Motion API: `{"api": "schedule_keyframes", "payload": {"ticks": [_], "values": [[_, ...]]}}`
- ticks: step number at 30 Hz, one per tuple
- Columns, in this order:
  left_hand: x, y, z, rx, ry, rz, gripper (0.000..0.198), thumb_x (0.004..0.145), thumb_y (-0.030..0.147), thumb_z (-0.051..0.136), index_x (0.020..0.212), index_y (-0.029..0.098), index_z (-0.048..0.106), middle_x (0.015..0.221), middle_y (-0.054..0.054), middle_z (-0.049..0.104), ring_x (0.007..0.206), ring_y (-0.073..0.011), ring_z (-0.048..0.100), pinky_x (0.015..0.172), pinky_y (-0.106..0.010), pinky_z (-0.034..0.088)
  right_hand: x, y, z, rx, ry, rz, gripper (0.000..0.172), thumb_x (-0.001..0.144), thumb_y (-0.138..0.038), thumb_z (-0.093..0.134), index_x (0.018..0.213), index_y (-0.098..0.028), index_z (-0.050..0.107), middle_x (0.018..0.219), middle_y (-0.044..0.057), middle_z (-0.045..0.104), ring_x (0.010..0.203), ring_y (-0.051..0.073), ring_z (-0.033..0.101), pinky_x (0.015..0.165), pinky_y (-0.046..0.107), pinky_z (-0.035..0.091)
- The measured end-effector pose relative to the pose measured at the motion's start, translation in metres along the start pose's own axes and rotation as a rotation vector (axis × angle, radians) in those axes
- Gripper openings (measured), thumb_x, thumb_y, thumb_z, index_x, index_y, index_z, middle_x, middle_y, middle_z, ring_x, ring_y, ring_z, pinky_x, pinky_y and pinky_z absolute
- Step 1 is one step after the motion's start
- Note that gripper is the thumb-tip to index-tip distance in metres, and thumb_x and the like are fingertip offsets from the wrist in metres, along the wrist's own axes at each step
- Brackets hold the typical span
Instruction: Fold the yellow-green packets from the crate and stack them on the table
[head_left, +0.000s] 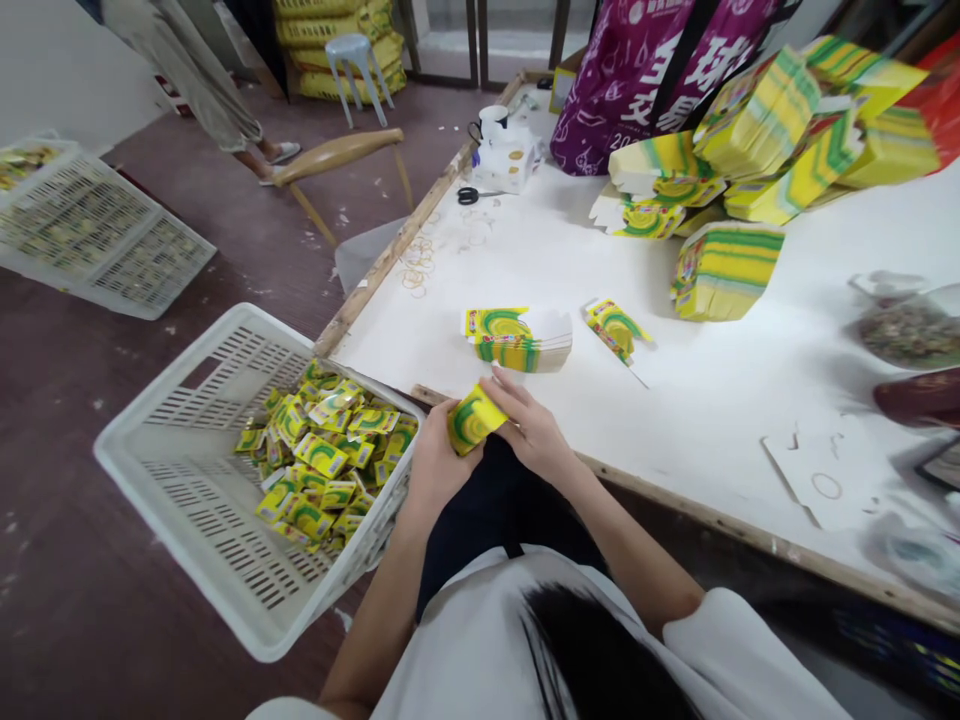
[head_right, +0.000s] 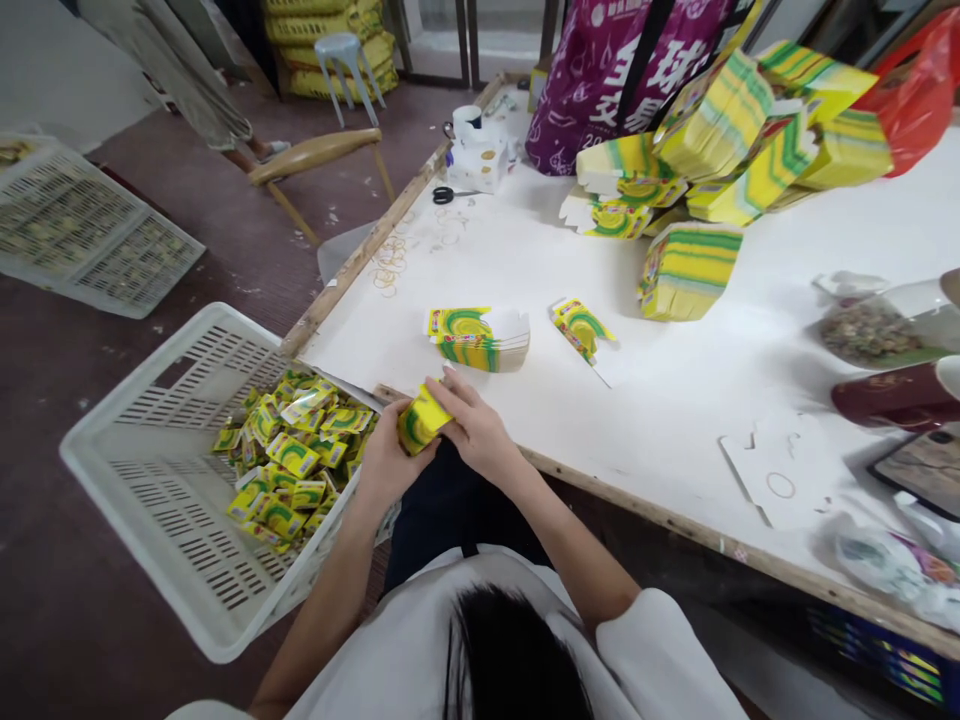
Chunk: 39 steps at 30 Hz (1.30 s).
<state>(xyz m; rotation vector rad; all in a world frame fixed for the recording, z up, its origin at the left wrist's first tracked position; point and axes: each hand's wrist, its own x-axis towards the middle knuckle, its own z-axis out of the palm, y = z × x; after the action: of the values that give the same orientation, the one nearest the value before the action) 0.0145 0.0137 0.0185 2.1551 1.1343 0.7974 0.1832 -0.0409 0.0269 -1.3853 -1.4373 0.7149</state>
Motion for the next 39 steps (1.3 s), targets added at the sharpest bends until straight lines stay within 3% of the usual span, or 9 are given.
{"api": "schedule_keyframes", "payload": {"ticks": [6, 10, 13, 16, 20, 23, 27, 34, 39], "values": [[0.010, 0.008, -0.024, 0.012, -0.179, 0.015, 0.049, 0.070, 0.033, 0.078, 0.114, 0.022, 0.058, 0.110, -0.008, 0.071, 0.100, -0.0273, 0.068, 0.089, -0.041, 0.054, 0.010, 0.003, -0.030, -0.027, -0.342, -0.042, 0.027, 0.091, -0.028, 0.063, 0.117, -0.025, 0.073, 0.152, 0.015, 0.046, 0.141, 0.029, 0.045, 0.112, 0.048, 0.041], [0.013, 0.014, -0.020, 0.063, -0.116, 0.050, 0.050, 0.071, 0.034, 0.077, 0.115, 0.021, 0.060, 0.109, -0.010, 0.071, 0.101, -0.0297, 0.068, 0.090, -0.043, 0.054, 0.011, -0.005, -0.027, 0.001, -0.256, -0.008, 0.024, 0.083, -0.025, 0.072, 0.107, -0.020, 0.071, 0.142, 0.017, 0.054, 0.142, 0.031, 0.044, 0.110, 0.050, 0.042], [0.010, 0.013, -0.014, -0.038, -0.061, -0.013, 0.051, 0.069, 0.034, 0.078, 0.115, 0.020, 0.059, 0.108, -0.010, 0.070, 0.101, -0.0289, 0.067, 0.091, -0.042, 0.053, 0.009, -0.005, -0.014, 0.105, -0.153, -0.002, 0.047, 0.085, -0.028, 0.070, 0.129, -0.021, 0.057, 0.145, 0.017, 0.049, 0.143, 0.029, 0.041, 0.110, 0.048, 0.042], [0.005, 0.001, -0.009, -0.447, 0.174, -0.171, 0.062, 0.073, 0.044, 0.077, 0.126, 0.023, 0.051, 0.121, -0.011, 0.065, 0.106, -0.0254, 0.066, 0.093, -0.039, 0.053, 0.019, 0.000, -0.015, 0.151, -0.072, -0.003, 0.074, 0.084, -0.040, 0.072, 0.147, -0.026, 0.036, 0.150, 0.016, 0.043, 0.132, 0.028, 0.052, 0.101, 0.045, 0.050], [0.000, -0.015, 0.000, -1.001, 0.512, -0.449, 0.062, 0.083, 0.068, 0.057, 0.130, 0.031, 0.044, 0.143, -0.011, 0.050, 0.128, -0.0253, 0.055, 0.105, -0.044, 0.047, 0.061, 0.014, -0.036, -0.337, 0.208, 0.030, 0.039, 0.090, -0.033, 0.063, 0.126, -0.019, 0.060, 0.124, 0.016, 0.060, 0.118, 0.031, 0.054, 0.102, 0.049, 0.045], [-0.004, -0.014, 0.010, -1.074, 0.471, -0.567, 0.062, 0.081, 0.062, 0.065, 0.129, 0.027, 0.047, 0.139, -0.015, 0.053, 0.124, -0.0270, 0.058, 0.103, -0.046, 0.048, 0.091, 0.027, -0.045, -0.689, 0.277, 0.239, 0.026, 0.089, -0.027, 0.064, 0.110, -0.013, 0.067, 0.115, 0.020, 0.061, 0.112, 0.035, 0.051, 0.098, 0.052, 0.042], [-0.007, -0.004, 0.018, -1.074, 0.295, -0.638, 0.065, 0.072, 0.048, 0.082, 0.126, 0.024, 0.053, 0.126, -0.012, 0.062, 0.102, -0.0211, 0.067, 0.085, -0.033, 0.054, 0.103, 0.040, -0.044, -0.817, 0.212, 0.384, 0.018, 0.089, -0.027, 0.064, 0.099, -0.012, 0.065, 0.109, 0.021, 0.061, 0.107, 0.036, 0.051, 0.091, 0.049, 0.041], [-0.005, 0.003, 0.030, -1.123, 0.036, -0.593, 0.062, 0.073, 0.048, 0.082, 0.123, 0.021, 0.058, 0.118, -0.011, 0.065, 0.099, -0.0201, 0.066, 0.082, -0.031, 0.054, 0.084, 0.023, -0.046, -0.670, 0.256, 0.293, 0.016, 0.087, -0.020, 0.061, 0.102, -0.016, 0.053, 0.095, 0.013, 0.066, 0.094, 0.030, 0.058, 0.086, 0.043, 0.042], [0.011, 0.014, 0.035, -1.408, 0.159, -0.489, 0.063, 0.069, 0.058, 0.081, 0.118, 0.024, 0.061, 0.128, -0.010, 0.060, 0.122, -0.0257, 0.056, 0.102, -0.040, 0.047, 0.042, 0.001, -0.024, -0.340, -0.002, 0.223, 0.014, 0.081, -0.021, 0.061, 0.090, -0.021, 0.051, 0.077, 0.003, 0.060, 0.072, 0.020, 0.056, 0.068, 0.032, 0.041]]}}
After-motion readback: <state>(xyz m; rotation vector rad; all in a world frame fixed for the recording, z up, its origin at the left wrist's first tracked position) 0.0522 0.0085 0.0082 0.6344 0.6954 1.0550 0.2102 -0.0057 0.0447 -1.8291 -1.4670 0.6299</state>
